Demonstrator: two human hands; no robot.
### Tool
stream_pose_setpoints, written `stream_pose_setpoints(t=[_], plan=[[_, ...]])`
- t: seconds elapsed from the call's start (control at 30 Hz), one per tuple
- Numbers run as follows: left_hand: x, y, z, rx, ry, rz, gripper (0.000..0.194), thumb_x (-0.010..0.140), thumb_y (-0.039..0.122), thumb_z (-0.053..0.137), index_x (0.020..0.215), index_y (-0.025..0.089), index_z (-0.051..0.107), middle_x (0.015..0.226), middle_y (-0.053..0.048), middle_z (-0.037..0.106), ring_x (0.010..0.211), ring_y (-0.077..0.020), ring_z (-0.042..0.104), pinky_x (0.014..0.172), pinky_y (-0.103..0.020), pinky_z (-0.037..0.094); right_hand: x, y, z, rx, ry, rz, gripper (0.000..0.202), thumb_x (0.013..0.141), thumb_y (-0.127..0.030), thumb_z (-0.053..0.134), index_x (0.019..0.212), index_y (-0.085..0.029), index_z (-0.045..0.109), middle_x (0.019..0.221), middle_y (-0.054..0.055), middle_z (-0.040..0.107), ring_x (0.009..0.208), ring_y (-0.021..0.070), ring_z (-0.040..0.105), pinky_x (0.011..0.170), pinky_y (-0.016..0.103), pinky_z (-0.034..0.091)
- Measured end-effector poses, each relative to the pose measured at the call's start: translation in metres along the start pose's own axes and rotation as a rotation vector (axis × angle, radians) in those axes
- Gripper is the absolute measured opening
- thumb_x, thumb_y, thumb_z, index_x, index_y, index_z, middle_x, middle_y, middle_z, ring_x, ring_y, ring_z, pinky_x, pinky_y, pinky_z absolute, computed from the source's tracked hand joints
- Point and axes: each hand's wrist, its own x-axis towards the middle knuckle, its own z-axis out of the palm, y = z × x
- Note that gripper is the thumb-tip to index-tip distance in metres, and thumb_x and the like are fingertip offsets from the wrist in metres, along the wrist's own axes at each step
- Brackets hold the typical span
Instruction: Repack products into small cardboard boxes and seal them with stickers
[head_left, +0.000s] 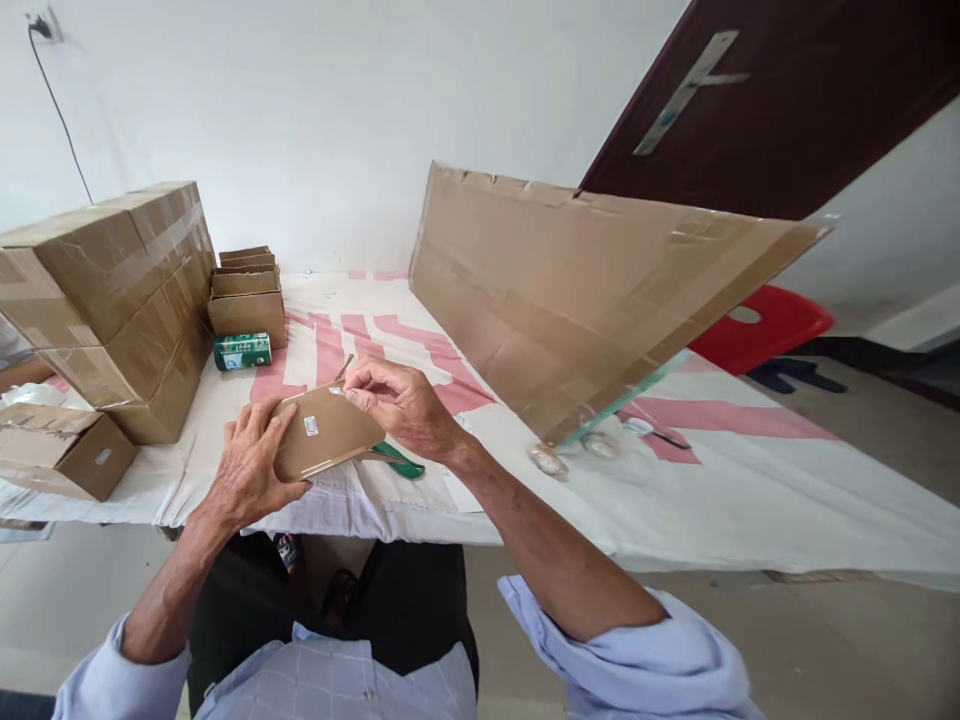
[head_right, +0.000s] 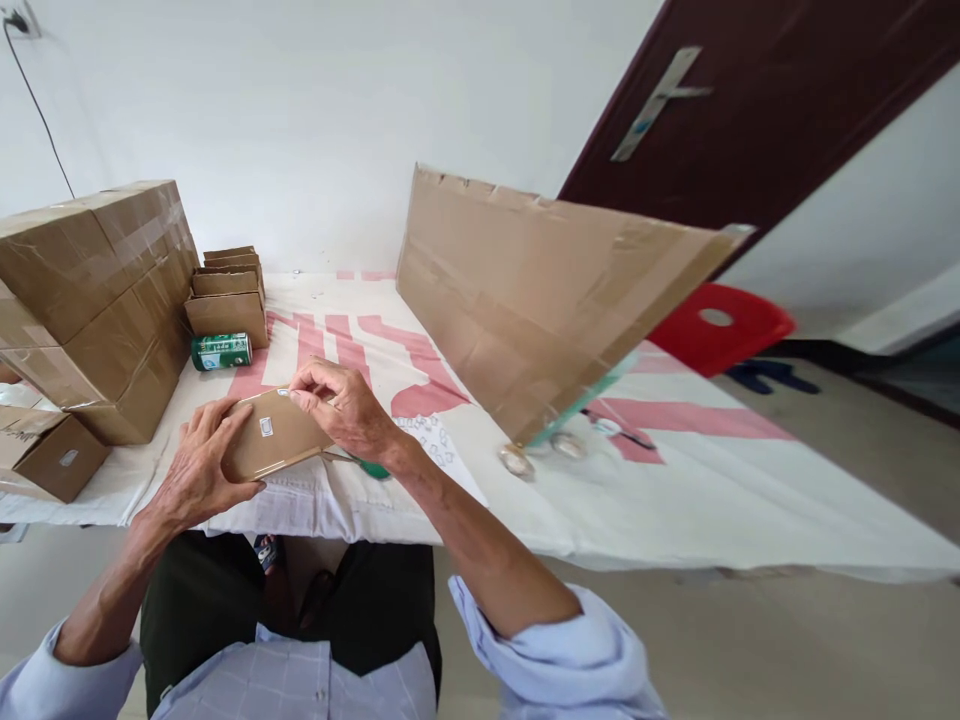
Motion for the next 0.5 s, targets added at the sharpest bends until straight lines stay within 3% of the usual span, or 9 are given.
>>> stream_pose_setpoints(t=[0.13, 0.27, 0.5], plan=[[-0.001, -0.008, 0.001, -0.003, 0.028, 0.027, 0.097, 0.074, 0.033, 0.088, 0.161, 0.028, 0.045, 0.160, -0.018, 0.051, 0.144, -0.0447, 0.050, 0.110, -0.063, 0.049, -0.015, -0.003, -0.019, 0.024, 0.117, 0.048, 0.019, 0.098, -0.034, 0.071, 0.084, -0.022, 0.068, 0.084, 0.001, 0.068, 0.080, 0.0169, 0.062, 0.076, 0.032, 0.052], [-0.001, -0.024, -0.007, -0.031, 0.079, 0.041, 0.089, 0.077, 0.038, 0.089, 0.157, 0.031, 0.051, 0.159, -0.016, 0.053, 0.143, -0.0436, 0.053, 0.118, -0.065, 0.047, -0.044, 0.007, -0.051, -0.013, 0.302, 0.099, 0.025, 0.097, -0.042, 0.074, 0.084, -0.022, 0.068, 0.081, 0.001, 0.064, 0.074, 0.0160, 0.059, 0.072, 0.032, 0.053], [0.000, -0.052, -0.023, -0.028, 0.110, -0.061, 0.076, 0.086, 0.050, 0.081, 0.153, 0.027, 0.054, 0.158, -0.014, 0.053, 0.145, -0.0435, 0.053, 0.122, -0.065, 0.046, -0.132, 0.051, -0.115, -0.227, 0.561, 0.299, 0.025, 0.090, -0.046, 0.074, 0.082, -0.023, 0.068, 0.076, 0.000, 0.064, 0.069, 0.0166, 0.059, 0.070, 0.034, 0.054]])
